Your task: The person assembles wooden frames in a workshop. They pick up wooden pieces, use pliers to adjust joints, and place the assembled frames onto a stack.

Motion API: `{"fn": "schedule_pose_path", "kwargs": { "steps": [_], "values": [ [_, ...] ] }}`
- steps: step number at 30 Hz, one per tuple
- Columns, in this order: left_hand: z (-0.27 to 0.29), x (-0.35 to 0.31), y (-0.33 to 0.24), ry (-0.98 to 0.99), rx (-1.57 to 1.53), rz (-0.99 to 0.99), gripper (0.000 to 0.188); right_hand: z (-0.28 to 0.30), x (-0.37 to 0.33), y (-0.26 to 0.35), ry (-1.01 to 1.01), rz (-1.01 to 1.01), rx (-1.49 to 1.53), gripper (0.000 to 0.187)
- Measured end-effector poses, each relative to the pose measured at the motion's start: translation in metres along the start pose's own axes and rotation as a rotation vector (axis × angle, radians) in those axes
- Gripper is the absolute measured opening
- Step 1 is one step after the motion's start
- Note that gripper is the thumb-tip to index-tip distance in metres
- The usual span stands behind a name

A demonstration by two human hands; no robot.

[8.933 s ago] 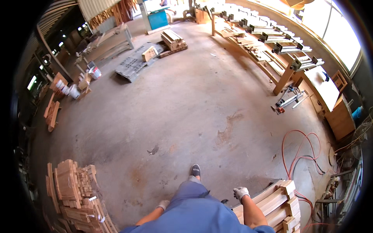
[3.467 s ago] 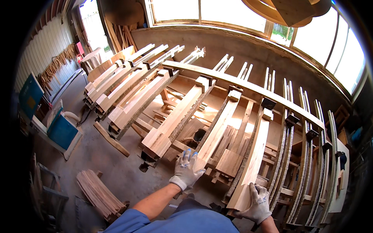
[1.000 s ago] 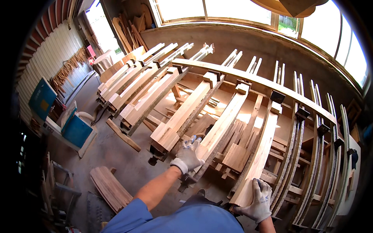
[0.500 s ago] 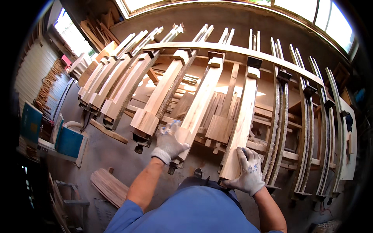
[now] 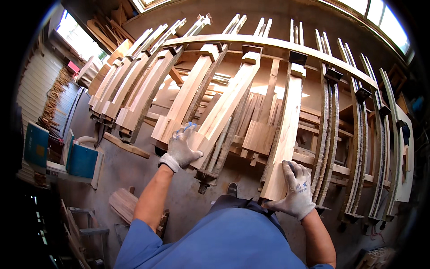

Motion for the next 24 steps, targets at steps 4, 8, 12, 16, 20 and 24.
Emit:
{"fn": "schedule_pose_path", "kwargs": {
  "steps": [4, 8, 12, 16, 20, 24],
  "values": [
    [0.004, 0.005, 0.008, -0.03, 0.063, -0.058, 0.099, -0.003, 0.002, 0.001, 0.017, -0.001, 0.0, 0.129],
    [0.018, 0.014, 0.011, -0.031, 0.102, -0.075, 0.097, -0.003, 0.001, 0.001, -0.004, -0.022, 0.013, 0.128],
    [-0.011, 0.008, 0.029, -0.005, 0.099, -0.052, 0.1, -0.004, 0.003, 0.004, -0.012, -0.016, -0.016, 0.126],
    [-0.047, -0.002, 0.039, -0.016, 0.062, -0.023, 0.101, -0.004, 0.008, 0.013, -0.018, 0.002, 0.005, 0.127],
    [-0.058, -0.002, 0.043, -0.043, 0.037, -0.073, 0.101, -0.005, 0.007, 0.012, 0.029, -0.038, -0.027, 0.129],
    [-0.063, -0.004, 0.046, -0.154, 0.001, -0.197, 0.104, 0.0, 0.011, 0.008, 0.143, -0.065, -0.005, 0.131]
  ]
}}
Point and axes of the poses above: each hand's wrist, its own x-axis towards the middle knuckle, its own z-axis out of the back of the hand, y = z × x, the point moved 7 cm from there along x, towards the middle knuckle, and after that the axes turned 10 degrees about -y, right-handed, at the moved point
